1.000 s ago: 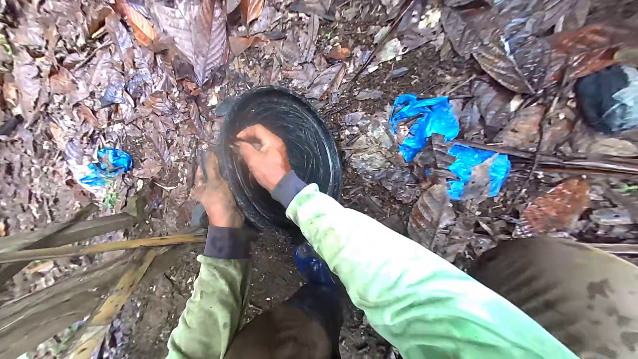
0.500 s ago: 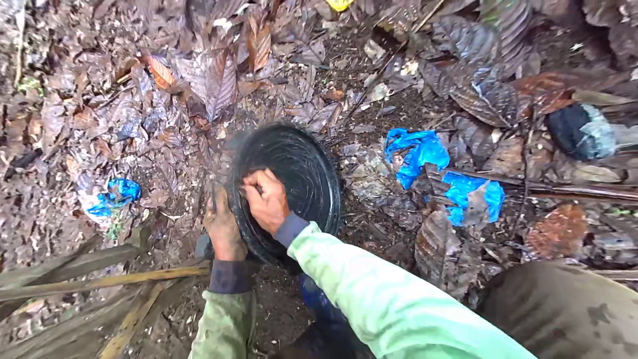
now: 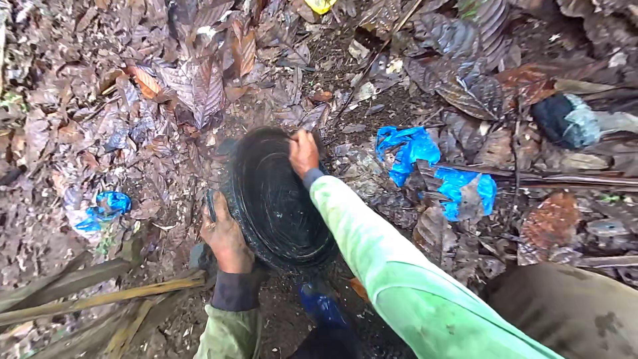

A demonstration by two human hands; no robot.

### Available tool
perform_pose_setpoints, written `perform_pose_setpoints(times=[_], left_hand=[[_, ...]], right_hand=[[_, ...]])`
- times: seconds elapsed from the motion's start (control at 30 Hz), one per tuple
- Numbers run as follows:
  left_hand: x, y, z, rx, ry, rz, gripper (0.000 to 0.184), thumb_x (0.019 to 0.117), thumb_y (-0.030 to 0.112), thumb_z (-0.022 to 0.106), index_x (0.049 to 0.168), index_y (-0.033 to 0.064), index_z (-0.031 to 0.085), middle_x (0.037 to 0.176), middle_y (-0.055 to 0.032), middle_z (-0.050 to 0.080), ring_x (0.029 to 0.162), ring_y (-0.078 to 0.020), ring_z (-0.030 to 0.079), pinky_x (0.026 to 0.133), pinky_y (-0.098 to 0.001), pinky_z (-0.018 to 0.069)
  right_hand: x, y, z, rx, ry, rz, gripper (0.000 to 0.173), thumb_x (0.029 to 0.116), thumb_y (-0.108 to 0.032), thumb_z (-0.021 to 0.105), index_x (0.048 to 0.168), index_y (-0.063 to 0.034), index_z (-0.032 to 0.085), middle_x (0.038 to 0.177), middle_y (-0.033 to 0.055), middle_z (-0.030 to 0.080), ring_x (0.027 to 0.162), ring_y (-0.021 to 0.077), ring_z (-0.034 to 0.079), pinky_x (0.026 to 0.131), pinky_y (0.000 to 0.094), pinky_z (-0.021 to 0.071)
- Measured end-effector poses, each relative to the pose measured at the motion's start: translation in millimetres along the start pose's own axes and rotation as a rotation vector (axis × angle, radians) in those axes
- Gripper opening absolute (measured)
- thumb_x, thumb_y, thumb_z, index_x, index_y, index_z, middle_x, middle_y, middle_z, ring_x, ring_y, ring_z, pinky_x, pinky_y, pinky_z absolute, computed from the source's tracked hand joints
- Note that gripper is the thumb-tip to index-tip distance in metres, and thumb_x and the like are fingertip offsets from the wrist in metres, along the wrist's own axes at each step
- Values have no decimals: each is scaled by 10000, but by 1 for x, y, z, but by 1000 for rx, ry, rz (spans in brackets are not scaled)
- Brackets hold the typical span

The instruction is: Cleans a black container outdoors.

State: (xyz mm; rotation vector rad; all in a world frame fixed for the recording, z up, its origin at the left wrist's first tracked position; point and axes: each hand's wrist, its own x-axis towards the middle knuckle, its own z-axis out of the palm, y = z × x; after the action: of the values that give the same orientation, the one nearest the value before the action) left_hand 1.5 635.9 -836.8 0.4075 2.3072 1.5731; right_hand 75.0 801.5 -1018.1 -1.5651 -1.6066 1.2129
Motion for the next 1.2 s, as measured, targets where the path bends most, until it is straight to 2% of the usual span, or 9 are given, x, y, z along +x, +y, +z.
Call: perform_pose_setpoints(times=[0.17, 0.33, 0.47, 0.6, 0.7, 0.8, 0.93, 1.07, 1.2], left_hand=[[-15, 9, 11, 59, -52, 38, 355, 1049, 276, 602, 1261, -3, 655, 1034, -91, 731, 902, -111, 717, 842, -312, 609], [-22, 12, 12, 48, -141, 103, 307, 1030, 286, 633, 1195, 33, 690, 960, -36, 732, 857, -82, 709, 807, -297, 610], [-23, 8, 6, 8, -137, 146, 266, 1029, 283, 636, 1123, 47, 714, 898, -19, 731, 817, -87, 711, 773, -302, 619], [-20, 4, -7, 49, -29, 89, 347, 1035, 319, 625, 1213, 28, 685, 1007, -77, 729, 907, -119, 710, 837, -327, 603], [-2, -5, -12, 67, -3, 25, 408, 1056, 330, 584, 1307, 13, 638, 1133, -113, 715, 1007, -136, 699, 914, -349, 583], [2, -11, -16, 63, -37, 47, 373, 1045, 334, 603, 1240, 21, 660, 1020, -85, 729, 911, -135, 718, 842, -354, 613], [-2, -8, -17, 36, -31, 42, 387, 1074, 297, 549, 1314, 0, 611, 1084, -91, 713, 946, -120, 704, 867, -336, 603], [3, -14, -19, 1, 55, 17, 361, 1078, 282, 545, 1282, -6, 618, 1053, -89, 704, 920, -121, 700, 847, -336, 602], [-2, -21, -12, 30, 9, 56, 323, 1044, 296, 610, 1201, 18, 664, 993, -54, 713, 886, -105, 699, 824, -329, 603]], right_hand=[[-119, 66, -62, -316, -229, 257, 353, 1072, -200, 443, 1311, 6, 601, 1311, 287, 606, 1192, 439, 632, 1004, 581, 522], [-250, -3, -80, 78, -205, 206, 227, 988, -101, 561, 1107, 44, 689, 1090, 209, 688, 1041, 300, 685, 947, 446, 560], [-185, -92, -53, 403, 21, -147, 188, 974, -56, 550, 1018, 46, 702, 1026, 166, 690, 992, 228, 682, 891, 373, 580], [-109, -34, -29, 84, -36, -51, 316, 1057, -168, 489, 1246, 34, 642, 1260, 243, 642, 1209, 369, 624, 1057, 493, 513], [-191, -8, -40, 143, -187, 7, 307, 1029, -166, 482, 1188, 30, 657, 1202, 225, 655, 1176, 339, 628, 1040, 472, 514], [-228, -62, -39, 408, -210, -105, 222, 987, -96, 535, 1064, 24, 705, 1108, 179, 683, 1111, 265, 647, 1003, 405, 528], [-88, -100, -6, 265, -174, -288, 275, 1019, -83, 505, 1204, 30, 674, 1238, 231, 652, 1202, 353, 623, 1056, 492, 511], [-54, -11, -16, -121, -254, -104, 336, 1045, -146, 497, 1346, -43, 605, 1357, 231, 599, 1281, 384, 582, 1089, 537, 486], [-165, 61, -66, -248, -395, 128, 317, 1043, -144, 479, 1291, 8, 604, 1307, 279, 593, 1223, 427, 602, 1046, 550, 507]])
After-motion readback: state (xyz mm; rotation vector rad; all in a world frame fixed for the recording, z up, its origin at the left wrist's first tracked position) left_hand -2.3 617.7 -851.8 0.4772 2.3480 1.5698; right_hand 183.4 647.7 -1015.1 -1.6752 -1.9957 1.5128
